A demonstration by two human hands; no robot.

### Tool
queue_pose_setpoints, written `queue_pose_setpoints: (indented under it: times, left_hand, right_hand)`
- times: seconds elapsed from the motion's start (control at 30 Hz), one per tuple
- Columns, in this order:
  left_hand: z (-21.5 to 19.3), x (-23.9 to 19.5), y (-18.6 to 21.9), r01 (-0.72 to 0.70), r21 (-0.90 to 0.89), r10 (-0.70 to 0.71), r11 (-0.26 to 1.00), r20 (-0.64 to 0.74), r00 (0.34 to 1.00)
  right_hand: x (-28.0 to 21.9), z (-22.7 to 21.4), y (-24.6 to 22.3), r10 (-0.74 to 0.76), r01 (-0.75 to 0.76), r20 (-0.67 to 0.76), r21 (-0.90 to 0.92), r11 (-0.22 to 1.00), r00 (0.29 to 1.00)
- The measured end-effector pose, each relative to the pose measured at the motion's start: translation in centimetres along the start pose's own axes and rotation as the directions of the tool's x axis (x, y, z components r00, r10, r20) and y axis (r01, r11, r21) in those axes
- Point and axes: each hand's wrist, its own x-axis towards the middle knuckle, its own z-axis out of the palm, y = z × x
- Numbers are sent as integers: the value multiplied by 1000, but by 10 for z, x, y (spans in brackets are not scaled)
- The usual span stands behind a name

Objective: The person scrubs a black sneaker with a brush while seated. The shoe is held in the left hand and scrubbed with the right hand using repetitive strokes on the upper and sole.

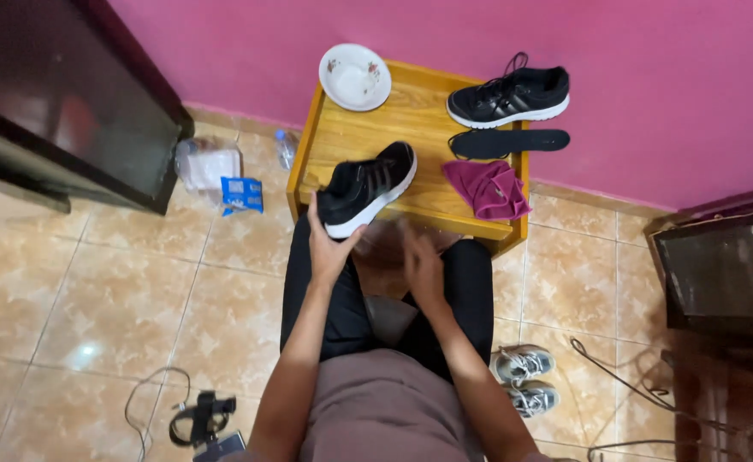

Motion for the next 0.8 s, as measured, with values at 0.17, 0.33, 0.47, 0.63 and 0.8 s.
queue_pose_setpoints:
  times: [0.17,0.33,0.47,0.63,0.8]
  left_hand:
    - [2,3,-7,8,-16,-8,1000,9,1000]
    - [-2,-7,-12,-19,-48,21,999,43,999]
    - [-1,-3,-22,-61,-78,70,995,120,990]
    - [9,3,-36,-127,-84,140,988,174,975]
    - [11,3,-40,-72,-172,105,982,191,976]
  right_hand:
    - [-12,25,24,-92,92,43,-1,996,995]
    - [-15,22,28,-115,115,-14,-1,993,993]
    - [-28,24,27,-141,142,30,-48,989,990]
    - [-26,12,30,-140,139,-34,-25,990,990]
    - [-21,-3,19,-193,194,46,-36,980,980]
